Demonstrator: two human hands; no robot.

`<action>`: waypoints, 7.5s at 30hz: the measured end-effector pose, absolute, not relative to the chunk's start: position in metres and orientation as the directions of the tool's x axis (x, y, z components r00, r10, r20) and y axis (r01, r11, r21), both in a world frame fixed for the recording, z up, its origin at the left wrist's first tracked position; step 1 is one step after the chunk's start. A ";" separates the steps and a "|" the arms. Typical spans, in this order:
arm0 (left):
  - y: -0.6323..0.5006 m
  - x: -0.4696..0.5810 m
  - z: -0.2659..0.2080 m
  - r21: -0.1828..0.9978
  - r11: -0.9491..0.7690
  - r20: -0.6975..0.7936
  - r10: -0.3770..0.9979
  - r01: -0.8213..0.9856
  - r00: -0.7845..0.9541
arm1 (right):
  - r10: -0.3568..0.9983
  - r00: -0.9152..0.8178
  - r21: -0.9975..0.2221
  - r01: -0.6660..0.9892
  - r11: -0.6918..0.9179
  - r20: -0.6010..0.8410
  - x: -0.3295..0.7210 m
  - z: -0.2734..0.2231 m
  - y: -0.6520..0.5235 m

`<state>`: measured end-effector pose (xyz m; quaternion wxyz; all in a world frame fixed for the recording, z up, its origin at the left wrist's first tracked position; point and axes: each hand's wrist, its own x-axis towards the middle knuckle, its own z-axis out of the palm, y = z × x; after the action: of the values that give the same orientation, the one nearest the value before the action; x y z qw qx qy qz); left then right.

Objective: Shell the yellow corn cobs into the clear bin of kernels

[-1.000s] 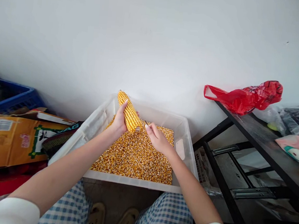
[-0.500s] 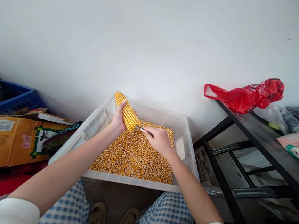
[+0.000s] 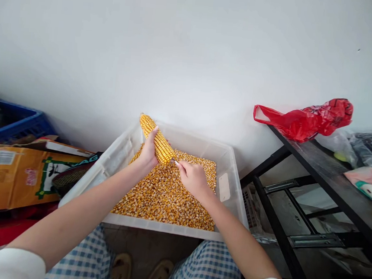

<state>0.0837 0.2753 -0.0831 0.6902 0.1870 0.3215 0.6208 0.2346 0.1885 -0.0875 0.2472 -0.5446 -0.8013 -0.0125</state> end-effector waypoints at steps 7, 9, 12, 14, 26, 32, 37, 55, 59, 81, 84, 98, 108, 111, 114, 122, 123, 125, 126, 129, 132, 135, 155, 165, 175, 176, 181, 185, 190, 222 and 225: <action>0.271 0.093 -0.084 0.556 0.175 -0.302 0.953 -0.812 -0.001 | 0.917 -0.042 -0.590 0.754 0.290 0.398 0.218 -0.100 0.186; 0.271 0.094 -0.085 0.554 0.167 -0.298 0.955 -0.815 -0.007 | 0.937 0.021 -0.727 0.637 0.257 0.350 0.214 -0.103 0.187; 0.274 0.091 -0.086 0.560 0.168 -0.283 0.959 -0.811 0.003 | 0.960 0.037 -0.842 0.490 0.223 0.276 0.212 -0.106 0.192; 0.278 0.086 -0.085 0.571 0.176 -0.274 0.962 -0.802 0.016 | 0.972 -0.027 -0.864 0.453 0.220 0.233 0.214 -0.105 0.195; 0.279 0.075 -0.068 0.784 0.117 -0.090 0.993 -0.609 0.075 | 0.872 -0.353 -0.534 0.691 0.487 0.338 0.248 -0.074 0.193; 0.279 0.077 -0.070 0.814 0.094 -0.068 0.995 -0.573 0.067 | 0.846 -0.377 -0.466 0.711 0.526 0.378 0.251 -0.072 0.194; 0.278 0.077 -0.069 0.822 0.076 -0.045 0.997 -0.564 0.069 | 0.835 -0.386 -0.442 0.717 0.539 0.393 0.254 -0.070 0.193; 0.271 0.079 -0.066 0.860 0.036 -0.003 0.998 -0.509 0.065 | 0.787 -0.469 -0.427 0.665 0.613 0.400 0.259 -0.070 0.197; 0.267 0.082 -0.067 0.860 0.030 -0.005 0.999 -0.509 0.050 | 0.778 -0.487 -0.375 0.687 0.622 0.396 0.258 -0.073 0.197; 0.279 0.080 -0.081 0.777 0.099 -0.127 0.992 -0.622 0.000 | 0.801 -0.365 -0.271 0.805 0.528 0.475 0.245 -0.088 0.195; 0.278 0.080 -0.082 0.773 0.085 -0.138 0.990 -0.629 -0.036 | 0.796 -0.347 -0.264 0.813 0.519 0.495 0.243 -0.092 0.196; 0.282 0.073 -0.074 0.710 0.156 -0.199 0.980 -0.687 0.016 | 0.819 -0.275 -0.378 0.783 0.495 0.503 0.247 -0.086 0.198; 0.279 0.075 -0.073 0.819 0.171 -0.109 0.983 -0.547 0.146 | 0.766 -0.429 -0.321 0.727 0.607 0.479 0.256 -0.078 0.200; 0.279 0.075 -0.072 0.842 0.148 -0.090 0.987 -0.519 0.137 | 0.764 -0.430 -0.320 0.725 0.609 0.481 0.255 -0.076 0.198; 0.279 0.074 -0.069 0.862 0.150 -0.098 0.987 -0.485 0.131 | 0.761 -0.426 -0.318 0.726 0.610 0.489 0.255 -0.074 0.197; 0.279 0.071 -0.068 0.897 0.118 -0.077 0.991 -0.426 0.112 | 0.767 -0.399 -0.362 0.708 0.606 0.502 0.256 -0.074 0.198; 0.279 0.071 -0.068 0.900 0.117 -0.075 0.991 -0.420 0.113 | 0.767 -0.397 -0.365 0.707 0.606 0.503 0.256 -0.075 0.198; 0.278 0.072 -0.067 0.904 0.106 -0.065 0.992 -0.414 0.112 | 0.768 -0.408 -0.358 0.709 0.607 0.494 0.255 -0.076 0.198; 0.277 0.073 -0.067 0.906 0.104 -0.062 0.992 -0.409 0.114 | 0.768 -0.418 -0.350 0.712 0.608 0.485 0.255 -0.076 0.197; 0.274 0.075 -0.066 0.911 0.102 -0.059 0.991 -0.399 0.119 | 0.774 -0.436 -0.317 0.734 0.601 0.458 0.254 -0.076 0.196; 0.273 0.076 -0.066 0.912 0.084 -0.038 0.992 -0.401 0.121 | 0.780 -0.440 -0.268 0.766 0.585 0.444 0.254 -0.074 0.195; 0.274 0.076 -0.067 0.910 0.081 -0.032 0.991 -0.406 0.126 | 0.777 -0.448 -0.229 0.781 0.581 0.442 0.256 -0.072 0.195; 0.270 0.079 -0.071 0.938 0.044 -0.009 0.995 -0.344 0.102 | 0.735 -0.540 -0.093 0.777 0.622 0.410 0.256 -0.076 0.195; 0.274 0.080 -0.076 0.902 0.127 -0.102 0.991 -0.413 0.082 | 0.745 -0.508 -0.038 0.815 0.578 0.432 0.248 -0.088 0.198; 0.280 0.076 -0.074 0.749 0.168 -0.194 0.981 -0.641 0.030 | 0.768 -0.345 -0.190 0.839 0.510 0.539 0.232 -0.100 0.194; 0.280 0.076 -0.075 0.747 0.171 -0.212 0.977 -0.643 0.014 | 0.768 -0.330 -0.210 0.834 0.510 0.549 0.230 -0.101 0.194; 0.283 0.073 -0.076 0.741 0.195 -0.248 0.969 -0.642 0.009 | 0.771 -0.299 -0.298 0.796 0.527 0.563 0.235 -0.094 0.195; 0.283 0.070 -0.071 0.750 0.187 -0.216 0.976 -0.635 0.033 | 0.753 -0.309 -0.314 0.768 0.558 0.581 0.248 -0.080 0.196; 0.280 0.070 -0.063 0.770 0.199 -0.180 0.979 -0.606 0.093 | 0.746 -0.385 -0.212 0.797 0.566 0.543 0.253 -0.074 0.196; 0.264 0.080 -0.063 0.942 0.145 -0.083 0.974 -0.304 0.209 | 0.730 -0.575 0.022 0.791 0.612 0.370 0.254 -0.071 0.193; 0.263 0.081 -0.064 0.950 0.129 -0.060 0.969 -0.285 0.239 | 0.722 -0.591 0.072 0.789 0.610 0.360 0.253 -0.070 0.190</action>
<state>0.0812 0.2630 -0.0645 0.6472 0.4481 0.3819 0.4842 0.2525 0.1903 -0.0697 0.1494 -0.4268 -0.8848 -0.1127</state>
